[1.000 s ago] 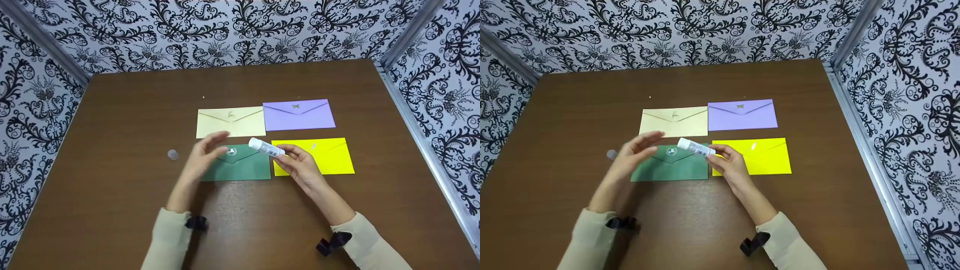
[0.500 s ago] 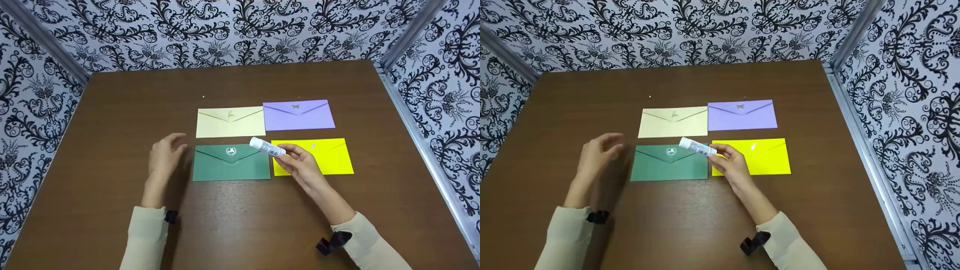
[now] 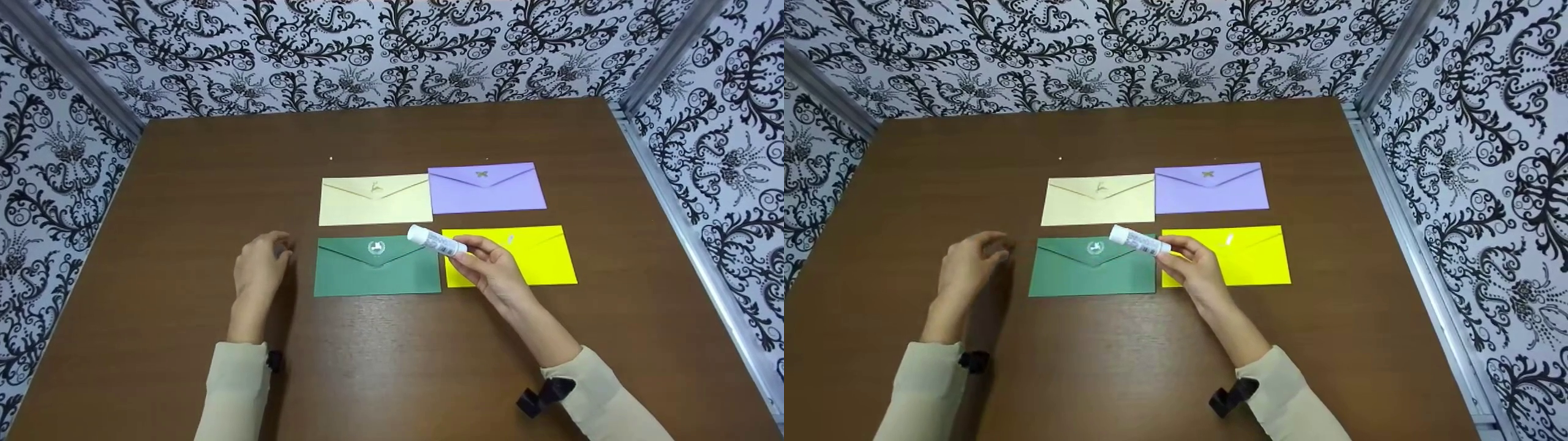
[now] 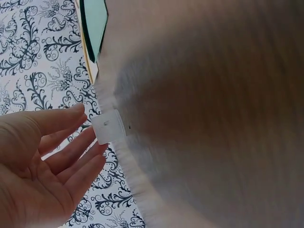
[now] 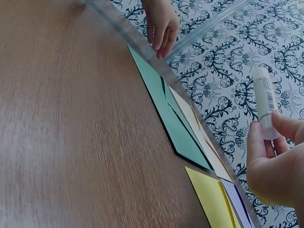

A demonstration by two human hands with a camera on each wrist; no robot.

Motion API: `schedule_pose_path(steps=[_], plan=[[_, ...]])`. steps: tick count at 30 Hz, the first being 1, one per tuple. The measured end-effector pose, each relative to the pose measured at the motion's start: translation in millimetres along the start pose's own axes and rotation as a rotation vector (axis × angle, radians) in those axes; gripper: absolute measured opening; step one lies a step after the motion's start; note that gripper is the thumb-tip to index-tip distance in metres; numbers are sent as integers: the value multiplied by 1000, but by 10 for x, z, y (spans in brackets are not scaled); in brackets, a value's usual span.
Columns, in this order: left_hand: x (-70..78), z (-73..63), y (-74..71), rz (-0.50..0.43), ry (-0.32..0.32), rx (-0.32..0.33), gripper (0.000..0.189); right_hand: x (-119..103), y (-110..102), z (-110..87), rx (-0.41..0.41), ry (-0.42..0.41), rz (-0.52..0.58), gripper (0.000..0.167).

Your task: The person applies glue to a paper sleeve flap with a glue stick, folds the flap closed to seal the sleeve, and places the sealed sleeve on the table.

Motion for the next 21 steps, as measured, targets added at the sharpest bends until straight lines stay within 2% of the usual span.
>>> schedule_pose_path(steps=[11,21], plan=[[-58,17,52,-35,-31,-19,29,-7,-13,-5,2,-2,-3,23],[-41,14,17,-86,-20,0,19,-8,-16,1,-5,-4,6,23]])
Point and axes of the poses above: each hand's wrist, its own z-axis towards the middle knuckle, its own y-axis out of the palm, x = y × z, the point moved 10 cm from there along z, towards the middle knuckle, and after that the axes turned 2 degrees about -x, right-handed, at the moved point
